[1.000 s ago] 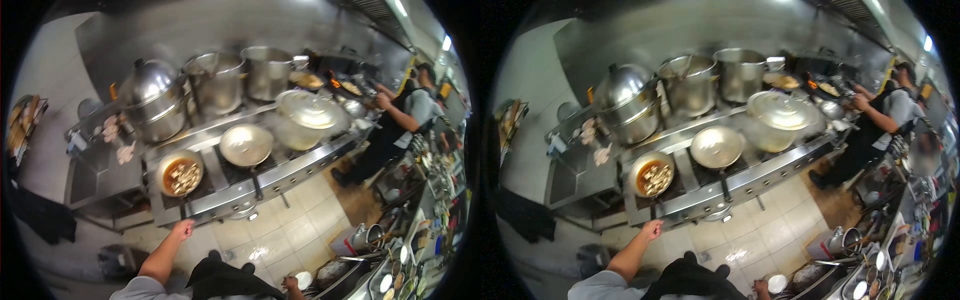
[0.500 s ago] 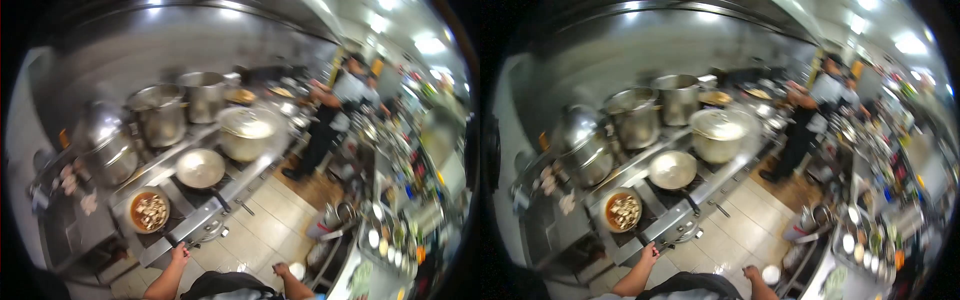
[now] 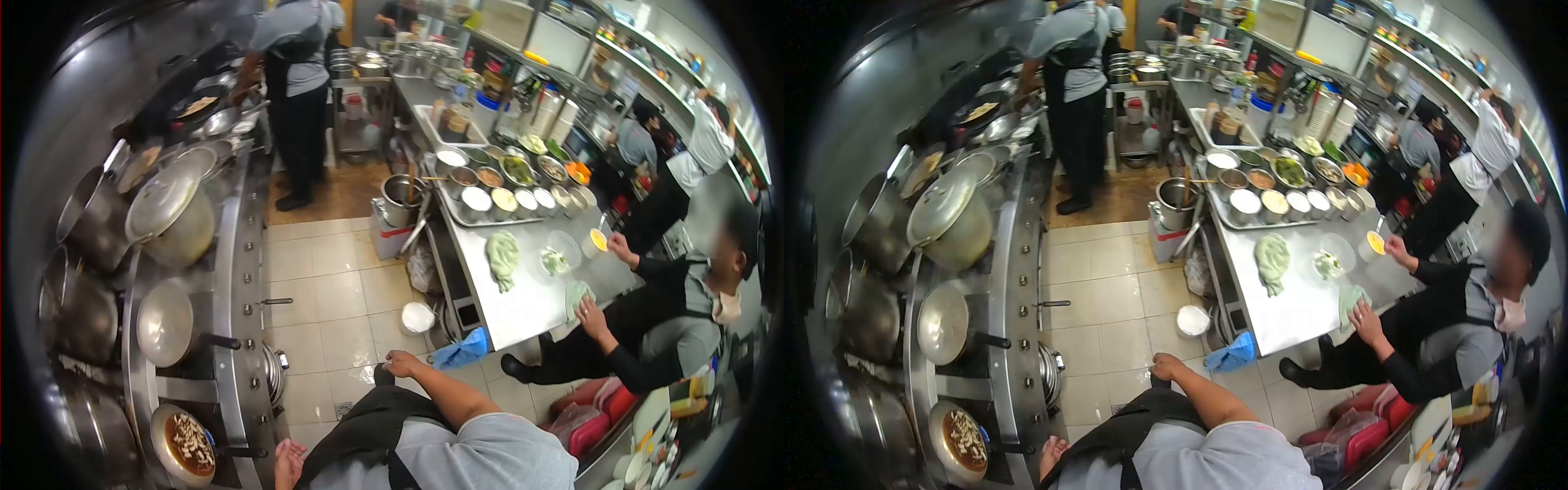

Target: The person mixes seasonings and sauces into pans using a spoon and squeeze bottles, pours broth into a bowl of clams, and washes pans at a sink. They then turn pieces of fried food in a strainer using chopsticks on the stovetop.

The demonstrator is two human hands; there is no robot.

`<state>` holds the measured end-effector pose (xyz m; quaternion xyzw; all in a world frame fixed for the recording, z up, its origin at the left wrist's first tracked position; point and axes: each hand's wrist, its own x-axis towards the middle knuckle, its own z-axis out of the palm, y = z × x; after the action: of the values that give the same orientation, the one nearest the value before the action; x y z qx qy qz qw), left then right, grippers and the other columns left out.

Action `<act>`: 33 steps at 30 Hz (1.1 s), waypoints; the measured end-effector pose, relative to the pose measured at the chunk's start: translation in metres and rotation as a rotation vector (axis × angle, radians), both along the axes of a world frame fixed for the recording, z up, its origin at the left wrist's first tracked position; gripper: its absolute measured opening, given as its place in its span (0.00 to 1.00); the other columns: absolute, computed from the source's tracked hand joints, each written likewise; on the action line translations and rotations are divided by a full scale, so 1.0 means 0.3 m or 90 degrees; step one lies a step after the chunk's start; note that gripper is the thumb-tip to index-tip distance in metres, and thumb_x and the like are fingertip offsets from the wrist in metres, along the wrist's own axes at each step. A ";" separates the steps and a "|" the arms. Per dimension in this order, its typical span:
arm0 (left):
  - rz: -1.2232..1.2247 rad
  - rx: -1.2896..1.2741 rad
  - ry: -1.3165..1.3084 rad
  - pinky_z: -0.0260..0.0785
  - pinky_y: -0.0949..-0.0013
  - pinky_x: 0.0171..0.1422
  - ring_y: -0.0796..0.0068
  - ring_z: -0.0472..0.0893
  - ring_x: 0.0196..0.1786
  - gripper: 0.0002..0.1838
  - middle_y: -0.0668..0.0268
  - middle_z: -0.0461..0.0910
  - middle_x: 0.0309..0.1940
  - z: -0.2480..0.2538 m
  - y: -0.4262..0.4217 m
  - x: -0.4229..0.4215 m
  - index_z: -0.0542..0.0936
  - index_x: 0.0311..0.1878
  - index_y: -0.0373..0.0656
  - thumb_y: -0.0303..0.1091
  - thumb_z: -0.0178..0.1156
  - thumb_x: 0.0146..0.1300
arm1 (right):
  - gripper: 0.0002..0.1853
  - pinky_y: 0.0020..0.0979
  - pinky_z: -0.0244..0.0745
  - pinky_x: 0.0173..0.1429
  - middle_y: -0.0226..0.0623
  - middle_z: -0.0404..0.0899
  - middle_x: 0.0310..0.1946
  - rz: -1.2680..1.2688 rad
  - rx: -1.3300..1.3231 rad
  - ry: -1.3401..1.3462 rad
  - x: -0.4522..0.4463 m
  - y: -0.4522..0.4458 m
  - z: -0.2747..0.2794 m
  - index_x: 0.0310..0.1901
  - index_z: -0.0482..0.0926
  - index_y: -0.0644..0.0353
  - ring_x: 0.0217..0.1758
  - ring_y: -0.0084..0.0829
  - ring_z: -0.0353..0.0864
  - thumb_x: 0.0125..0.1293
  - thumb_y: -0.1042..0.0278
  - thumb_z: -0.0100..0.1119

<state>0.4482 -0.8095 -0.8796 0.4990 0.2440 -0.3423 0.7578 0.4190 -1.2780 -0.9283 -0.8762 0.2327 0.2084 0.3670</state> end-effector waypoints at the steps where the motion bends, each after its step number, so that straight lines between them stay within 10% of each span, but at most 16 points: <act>1: -0.082 0.010 -0.022 0.74 0.59 0.45 0.65 0.79 0.37 0.13 0.66 0.77 0.34 -0.020 -0.008 0.004 0.71 0.45 0.45 0.40 0.60 0.65 | 0.26 0.39 0.72 0.58 0.55 0.79 0.47 -0.017 0.001 0.002 -0.013 -0.011 0.007 0.50 0.77 0.68 0.54 0.49 0.78 0.59 0.53 0.60; 5: -0.362 0.047 -0.045 0.73 0.72 0.46 0.74 0.79 0.34 0.08 0.65 0.80 0.30 -0.121 -0.056 0.107 0.76 0.39 0.38 0.32 0.61 0.64 | 0.26 0.41 0.72 0.57 0.52 0.80 0.47 -0.003 0.016 -0.039 -0.026 -0.075 0.145 0.55 0.74 0.64 0.52 0.49 0.78 0.61 0.54 0.59; 13: -0.440 0.185 -0.155 0.73 0.74 0.38 0.76 0.80 0.30 0.08 0.63 0.81 0.28 -0.119 -0.454 0.297 0.77 0.36 0.35 0.30 0.61 0.60 | 0.24 0.43 0.69 0.62 0.51 0.74 0.56 -0.071 -0.005 -0.181 -0.080 -0.415 0.582 0.58 0.72 0.62 0.59 0.49 0.73 0.64 0.59 0.57; 19: -0.563 0.334 -0.149 0.70 0.73 0.25 0.78 0.78 0.25 0.09 0.66 0.79 0.25 0.004 -0.913 0.379 0.77 0.37 0.39 0.33 0.65 0.57 | 0.19 0.37 0.77 0.44 0.47 0.80 0.44 -0.228 -0.205 -0.417 -0.139 -0.798 0.531 0.51 0.78 0.62 0.41 0.44 0.81 0.59 0.66 0.64; 27: -0.508 0.374 -0.303 0.72 0.71 0.33 0.78 0.79 0.26 0.16 0.66 0.80 0.27 0.033 -1.286 0.476 0.78 0.38 0.40 0.42 0.68 0.55 | 0.19 0.42 0.73 0.50 0.53 0.77 0.41 -0.164 -0.262 -0.336 -0.149 -0.978 0.452 0.49 0.76 0.66 0.44 0.51 0.78 0.57 0.66 0.61; 31: -0.658 0.468 -0.326 0.73 0.64 0.42 0.66 0.81 0.34 0.20 0.59 0.82 0.31 -0.008 -1.313 0.533 0.78 0.39 0.41 0.47 0.68 0.52 | 0.16 0.38 0.76 0.37 0.47 0.80 0.33 -0.068 -0.294 -0.400 -0.110 -0.931 0.562 0.51 0.75 0.63 0.31 0.43 0.80 0.63 0.66 0.57; 33: -0.692 0.490 -0.353 0.73 0.62 0.46 0.62 0.82 0.38 0.21 0.57 0.82 0.33 0.002 -1.331 0.578 0.79 0.39 0.42 0.49 0.68 0.51 | 0.18 0.42 0.73 0.51 0.50 0.79 0.44 -0.121 -0.174 -0.227 -0.048 -0.905 0.669 0.53 0.74 0.61 0.47 0.50 0.78 0.64 0.62 0.58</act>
<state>0.6217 -1.2088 -0.8789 0.8498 -0.1368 -0.4218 0.2849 0.4048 -1.5493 -0.7277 -0.9149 0.2718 -0.0182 0.2979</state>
